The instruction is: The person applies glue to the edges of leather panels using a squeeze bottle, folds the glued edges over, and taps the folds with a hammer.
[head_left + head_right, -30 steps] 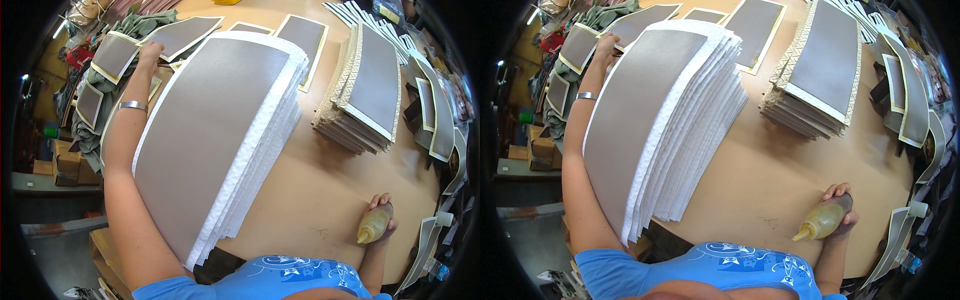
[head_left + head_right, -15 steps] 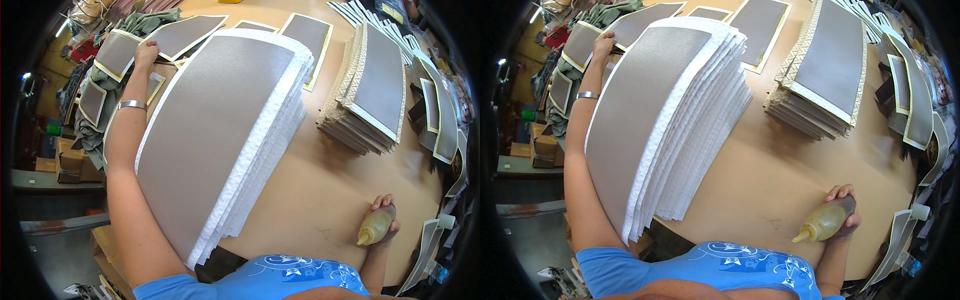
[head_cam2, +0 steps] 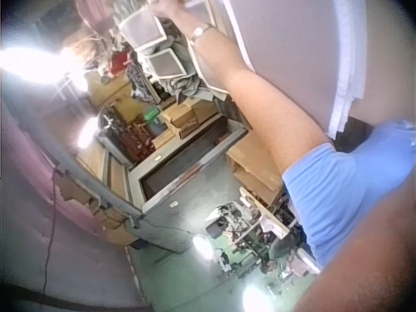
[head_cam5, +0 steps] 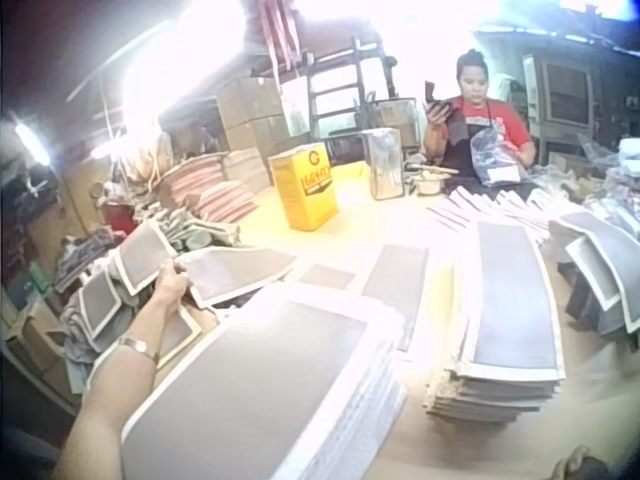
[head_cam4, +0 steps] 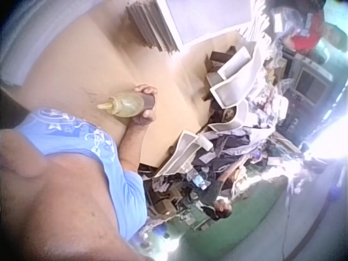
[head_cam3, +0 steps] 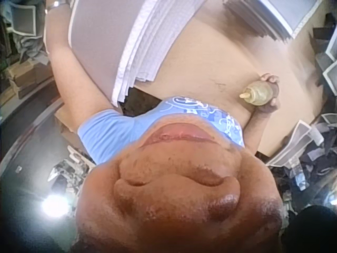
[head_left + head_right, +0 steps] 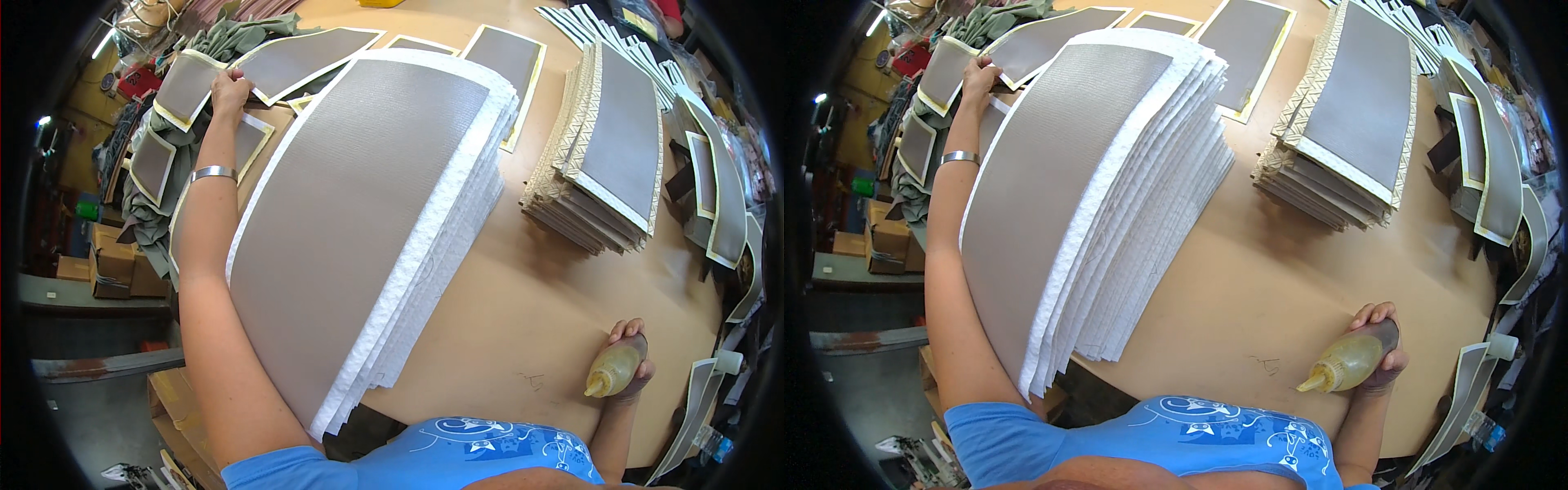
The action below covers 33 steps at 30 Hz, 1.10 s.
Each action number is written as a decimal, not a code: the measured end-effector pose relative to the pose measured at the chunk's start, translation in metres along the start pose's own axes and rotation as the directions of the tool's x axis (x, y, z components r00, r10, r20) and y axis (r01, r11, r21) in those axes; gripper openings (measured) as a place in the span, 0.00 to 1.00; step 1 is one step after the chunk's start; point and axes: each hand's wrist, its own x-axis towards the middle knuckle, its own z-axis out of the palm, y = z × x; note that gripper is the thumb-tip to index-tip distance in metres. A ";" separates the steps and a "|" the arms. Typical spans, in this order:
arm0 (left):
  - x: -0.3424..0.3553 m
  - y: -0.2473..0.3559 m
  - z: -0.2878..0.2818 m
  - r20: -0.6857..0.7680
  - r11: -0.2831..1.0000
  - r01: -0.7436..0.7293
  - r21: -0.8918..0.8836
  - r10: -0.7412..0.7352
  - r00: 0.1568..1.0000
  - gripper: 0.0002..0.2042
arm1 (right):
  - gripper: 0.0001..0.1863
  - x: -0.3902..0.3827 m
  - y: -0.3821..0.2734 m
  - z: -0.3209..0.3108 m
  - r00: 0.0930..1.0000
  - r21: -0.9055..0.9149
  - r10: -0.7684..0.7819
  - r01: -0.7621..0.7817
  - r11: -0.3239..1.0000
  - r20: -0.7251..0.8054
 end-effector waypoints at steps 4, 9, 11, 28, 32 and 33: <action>0.002 -0.008 -0.012 0.050 0.996 -0.091 0.027 0.089 0.995 0.15 | 0.29 0.001 0.000 -0.003 1.000 -0.004 0.010 -0.010 1.000 0.018; -0.005 0.002 -0.005 0.162 0.998 0.031 -0.053 -0.022 0.986 0.13 | 0.29 -0.001 0.001 -0.003 1.000 -0.005 0.006 -0.005 1.000 0.014; -0.009 0.004 -0.003 0.126 0.995 0.055 -0.079 -0.045 0.991 0.14 | 0.30 -0.001 0.001 -0.001 1.000 -0.006 0.006 -0.006 1.000 -0.001; -0.052 0.044 0.014 0.129 0.801 -0.214 0.559 0.172 0.977 0.16 | 0.29 -0.001 -0.002 -0.005 1.000 -0.024 0.015 -0.015 1.000 0.016; -0.047 0.031 0.006 0.141 0.718 -0.299 0.629 0.274 0.951 0.17 | 0.30 0.000 0.000 -0.005 0.999 -0.030 0.025 -0.024 0.999 0.047; -0.046 0.027 0.005 0.134 0.724 -0.312 0.615 0.294 0.946 0.17 | 0.30 0.000 0.000 -0.005 0.999 -0.032 0.023 -0.022 0.999 0.044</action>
